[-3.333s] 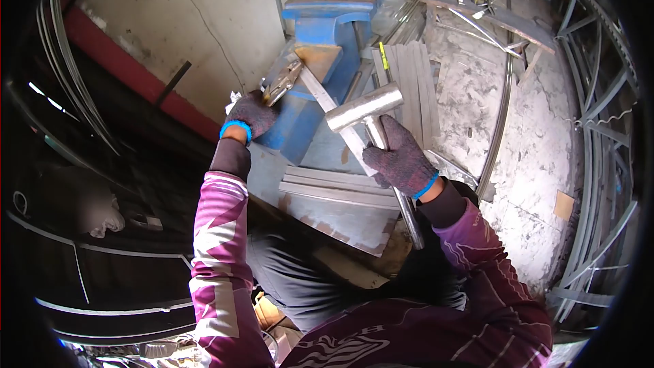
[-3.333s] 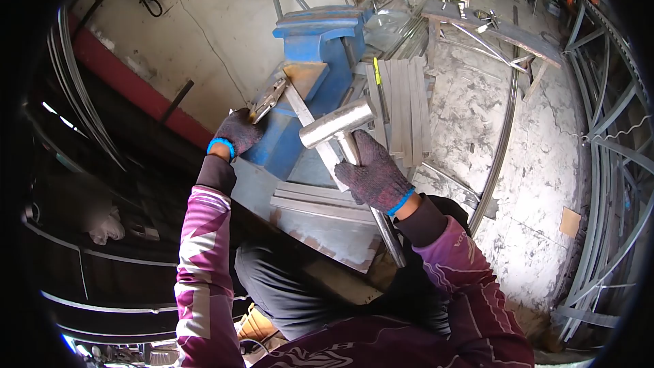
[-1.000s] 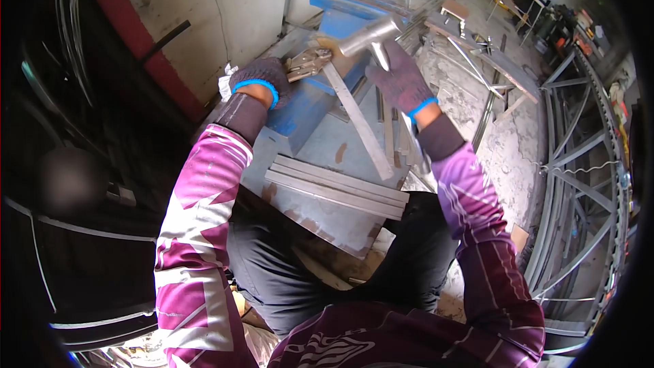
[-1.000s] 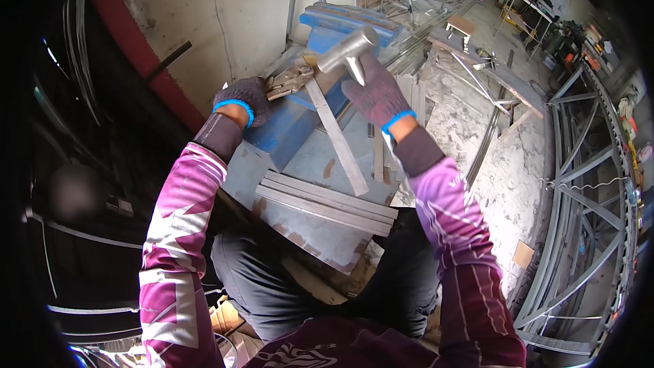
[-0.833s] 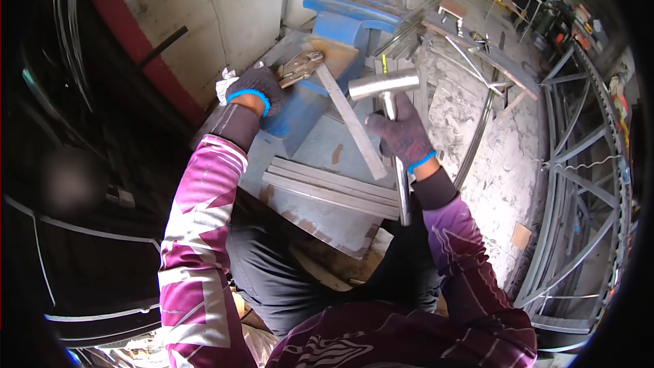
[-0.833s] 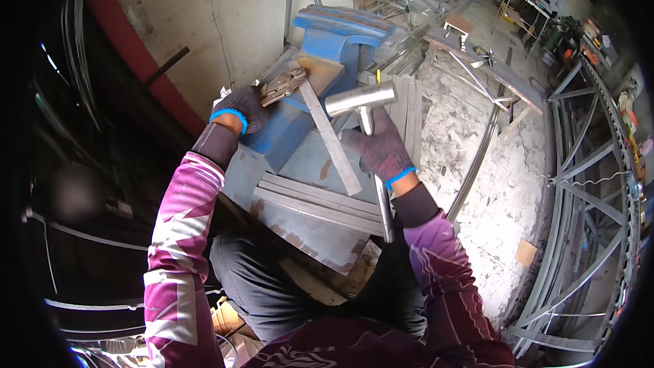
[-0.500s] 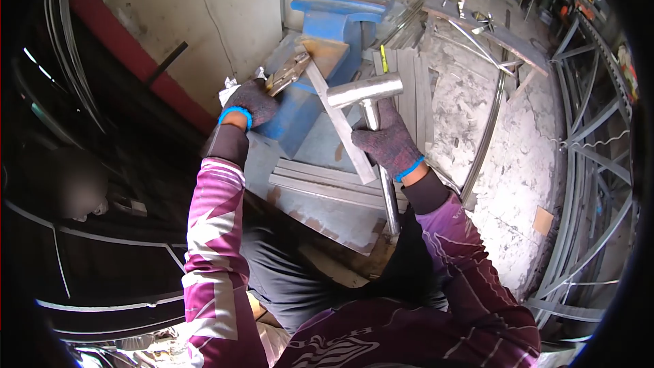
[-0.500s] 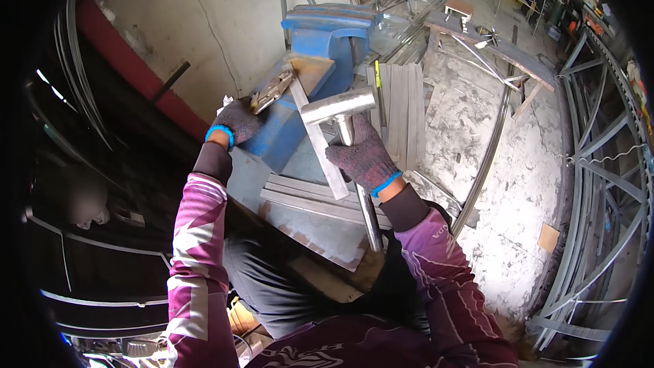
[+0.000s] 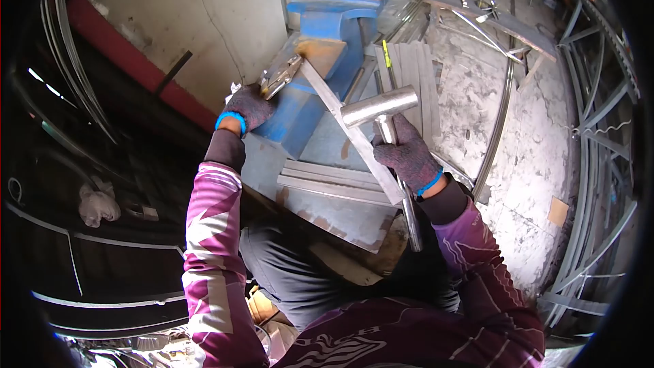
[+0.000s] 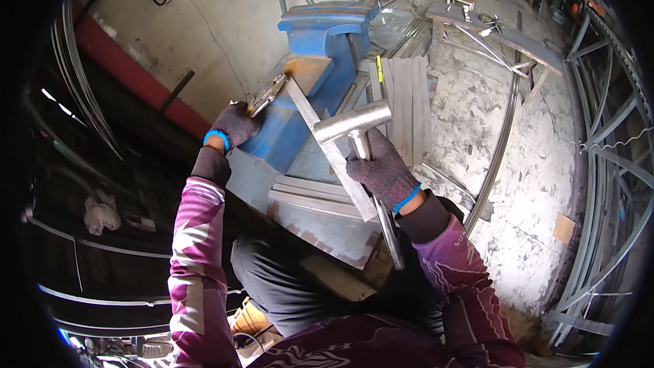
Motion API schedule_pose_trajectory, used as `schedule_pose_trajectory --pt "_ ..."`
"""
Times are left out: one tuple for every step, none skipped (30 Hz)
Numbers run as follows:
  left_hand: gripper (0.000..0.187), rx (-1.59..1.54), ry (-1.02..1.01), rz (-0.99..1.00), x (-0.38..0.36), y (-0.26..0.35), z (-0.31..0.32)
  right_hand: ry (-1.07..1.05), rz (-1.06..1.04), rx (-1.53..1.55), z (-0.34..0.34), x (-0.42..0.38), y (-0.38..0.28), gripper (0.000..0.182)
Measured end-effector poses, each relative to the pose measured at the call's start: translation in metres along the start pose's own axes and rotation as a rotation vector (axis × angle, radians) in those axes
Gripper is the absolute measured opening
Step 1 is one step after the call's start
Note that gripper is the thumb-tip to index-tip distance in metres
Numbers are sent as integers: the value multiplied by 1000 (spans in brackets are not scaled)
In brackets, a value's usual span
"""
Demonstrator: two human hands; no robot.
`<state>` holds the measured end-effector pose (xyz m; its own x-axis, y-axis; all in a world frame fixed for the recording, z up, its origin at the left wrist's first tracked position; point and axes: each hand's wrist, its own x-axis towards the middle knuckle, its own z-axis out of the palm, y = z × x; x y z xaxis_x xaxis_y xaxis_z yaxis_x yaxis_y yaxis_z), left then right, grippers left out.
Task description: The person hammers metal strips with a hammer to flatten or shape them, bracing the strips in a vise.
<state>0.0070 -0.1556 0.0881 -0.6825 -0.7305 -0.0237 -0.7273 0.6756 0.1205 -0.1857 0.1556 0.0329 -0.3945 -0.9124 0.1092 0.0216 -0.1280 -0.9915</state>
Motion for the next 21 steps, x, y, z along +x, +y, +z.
schedule_pose_trajectory --pt "38 18 2 8 5 -4 5 -9 2 44 0 0 0 35" --pt "38 36 2 15 9 -7 9 -18 6 89 1 0 -1 36" --pt "38 39 -2 19 13 -11 13 -13 8 92 2 -1 -2 36" --pt "38 32 21 51 18 -15 17 -10 12 86 2 -2 -5 32" --pt "37 24 45 83 20 -15 19 -6 17 79 2 -2 -6 29" --pt "37 25 42 87 14 -6 12 -1 18 81 2 -2 -6 29" --pt "38 -33 46 31 6 3 4 -6 -7 79 1 -2 -6 29" --pt "39 -91 50 -26 1 9 -1 -11 -32 77 1 -2 -6 29" --pt "39 -89 49 -25 2 8 -1 -9 -32 79 2 -2 -6 29" --pt "40 -59 40 -12 5 6 0 -11 -19 86 2 -2 -5 29" --pt "40 -29 31 -1 6 6 -1 -14 -6 94 2 -2 -5 29" --pt "40 -29 31 0 6 6 -1 -13 -6 94 1 -2 -5 29" --pt "43 -21 1 -29 7 7 -1 -17 -13 83 1 -2 -4 30" --pt "46 -13 -28 -57 8 7 -2 -22 -21 71 1 -2 -4 31" --pt "46 -13 -28 -57 11 5 1 -22 -20 71 1 -2 -4 31" --pt "46 0 -26 -46 14 2 4 -19 -2 70 2 -2 -5 31" --pt "46 13 -22 -34 14 3 3 -16 15 69 2 -2 -5 31" --pt "46 12 -21 -34 13 2 4 -16 15 68 2 -2 -4 31" --pt "43 -23 17 -18 10 2 5 -18 5 77 2 -2 -2 32" --pt "41 -58 54 -2 8 4 4 -19 -5 87 1 -1 0 33" --pt "41 -58 55 -2 8 6 2 -20 -6 86 1 -1 2 33"
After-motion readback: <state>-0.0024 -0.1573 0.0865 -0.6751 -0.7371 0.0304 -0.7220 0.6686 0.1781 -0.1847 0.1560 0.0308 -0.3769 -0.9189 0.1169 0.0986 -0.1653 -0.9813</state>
